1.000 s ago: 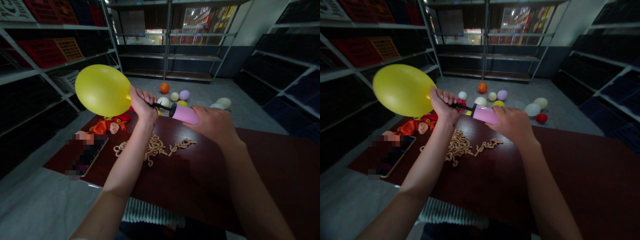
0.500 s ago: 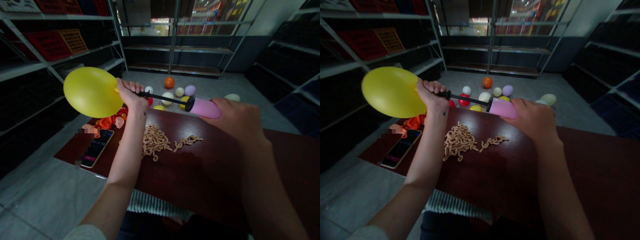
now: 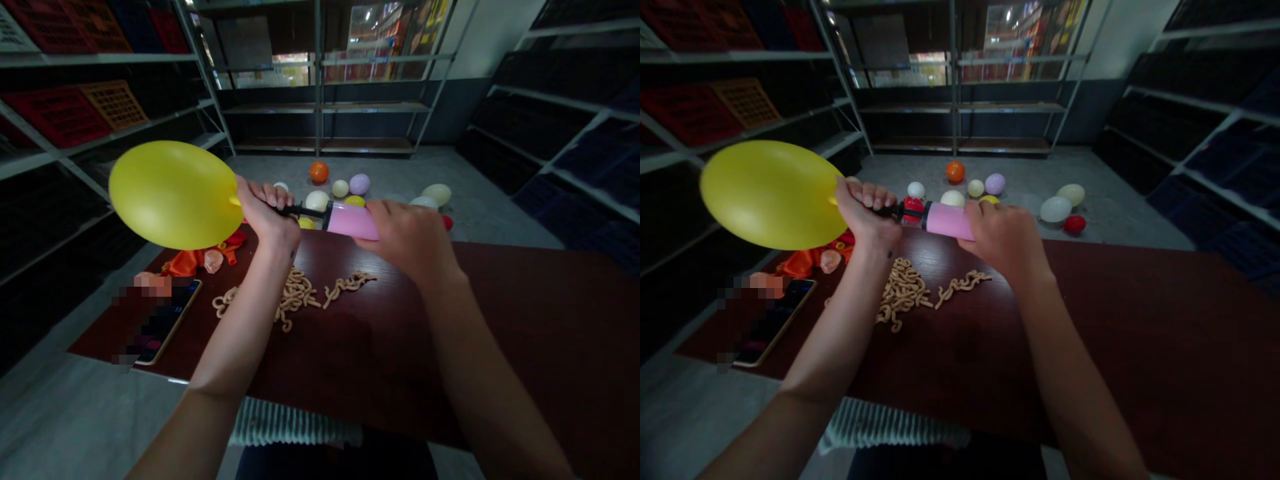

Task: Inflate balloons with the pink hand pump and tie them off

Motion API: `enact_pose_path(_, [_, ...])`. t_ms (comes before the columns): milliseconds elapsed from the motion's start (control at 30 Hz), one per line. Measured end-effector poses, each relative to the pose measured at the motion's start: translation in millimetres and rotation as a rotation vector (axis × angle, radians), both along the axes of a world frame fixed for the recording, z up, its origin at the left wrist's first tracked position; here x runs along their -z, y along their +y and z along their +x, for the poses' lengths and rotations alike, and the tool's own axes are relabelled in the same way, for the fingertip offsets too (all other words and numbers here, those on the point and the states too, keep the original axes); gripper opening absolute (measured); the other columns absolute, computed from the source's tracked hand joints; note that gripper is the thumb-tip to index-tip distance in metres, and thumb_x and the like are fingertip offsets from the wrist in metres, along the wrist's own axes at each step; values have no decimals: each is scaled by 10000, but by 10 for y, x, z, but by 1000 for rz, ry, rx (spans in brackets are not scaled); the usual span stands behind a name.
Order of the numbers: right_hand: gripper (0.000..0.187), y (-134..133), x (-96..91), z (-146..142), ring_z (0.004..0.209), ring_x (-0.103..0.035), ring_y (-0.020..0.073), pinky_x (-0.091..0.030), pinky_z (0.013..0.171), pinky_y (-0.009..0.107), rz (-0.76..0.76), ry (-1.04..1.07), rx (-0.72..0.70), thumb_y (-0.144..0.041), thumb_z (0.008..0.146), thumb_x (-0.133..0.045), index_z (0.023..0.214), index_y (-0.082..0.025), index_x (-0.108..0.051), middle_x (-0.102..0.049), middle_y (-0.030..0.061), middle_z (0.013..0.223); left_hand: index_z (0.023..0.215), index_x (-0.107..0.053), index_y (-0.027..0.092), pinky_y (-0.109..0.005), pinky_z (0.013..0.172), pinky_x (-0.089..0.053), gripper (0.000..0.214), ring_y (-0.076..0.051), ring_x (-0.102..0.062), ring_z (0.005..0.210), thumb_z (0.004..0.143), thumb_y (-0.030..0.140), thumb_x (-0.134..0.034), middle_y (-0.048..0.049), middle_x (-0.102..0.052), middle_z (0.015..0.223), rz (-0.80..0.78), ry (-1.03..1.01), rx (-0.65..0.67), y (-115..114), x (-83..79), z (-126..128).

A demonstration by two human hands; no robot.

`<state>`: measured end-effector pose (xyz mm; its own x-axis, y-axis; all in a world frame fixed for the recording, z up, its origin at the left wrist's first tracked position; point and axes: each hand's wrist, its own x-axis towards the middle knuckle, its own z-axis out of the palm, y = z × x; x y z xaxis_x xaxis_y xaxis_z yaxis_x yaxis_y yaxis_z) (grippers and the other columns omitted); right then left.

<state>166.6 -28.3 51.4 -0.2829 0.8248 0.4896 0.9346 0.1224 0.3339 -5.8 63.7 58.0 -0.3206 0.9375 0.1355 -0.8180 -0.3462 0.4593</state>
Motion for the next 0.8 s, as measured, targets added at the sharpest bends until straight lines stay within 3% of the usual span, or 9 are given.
enact_pose_path(133, [371,-14,6,-84,714,-607,208,-247,558,302,-25,6,-21,-444,878,-500,1074,-134,-556,-680,109,895,561,-235,191,-253,425,-252,538,-86,-240,352,1004,460,-382,57,-214,435,26,57,30,-148,25,160])
enact_pose_path(300, [284,-37,0,-77,729,-621,218,-244,565,309,-22,44,-75,-387,902,-475,1029,-145,-548,-681,109,912,543,-233,186,-245,424,-260,557,-81,-243,348,997,458,-407,58,-211,419,32,110,49,-180,14,158])
enact_pose_path(600, [324,16,57,-152,772,-644,197,-300,591,294,-50,177,-138,-435,890,-512,1046,-158,-578,-708,88,936,520,-230,191,-251,362,-191,573,-73,-193,316,1002,452,-399,64,-188,403,98,38,43,-85,-119,-134])
enact_pose_path(800, [360,71,129,28,835,-658,230,-361,626,311,-57,159,-118,-461,865,-546,1078,-173,-588,-719,106,1009,534,-217,191,-245,365,-181,531,-65,-196,307,1019,348,-365,66,-192,409,58,-36,6,116,-108,-398])
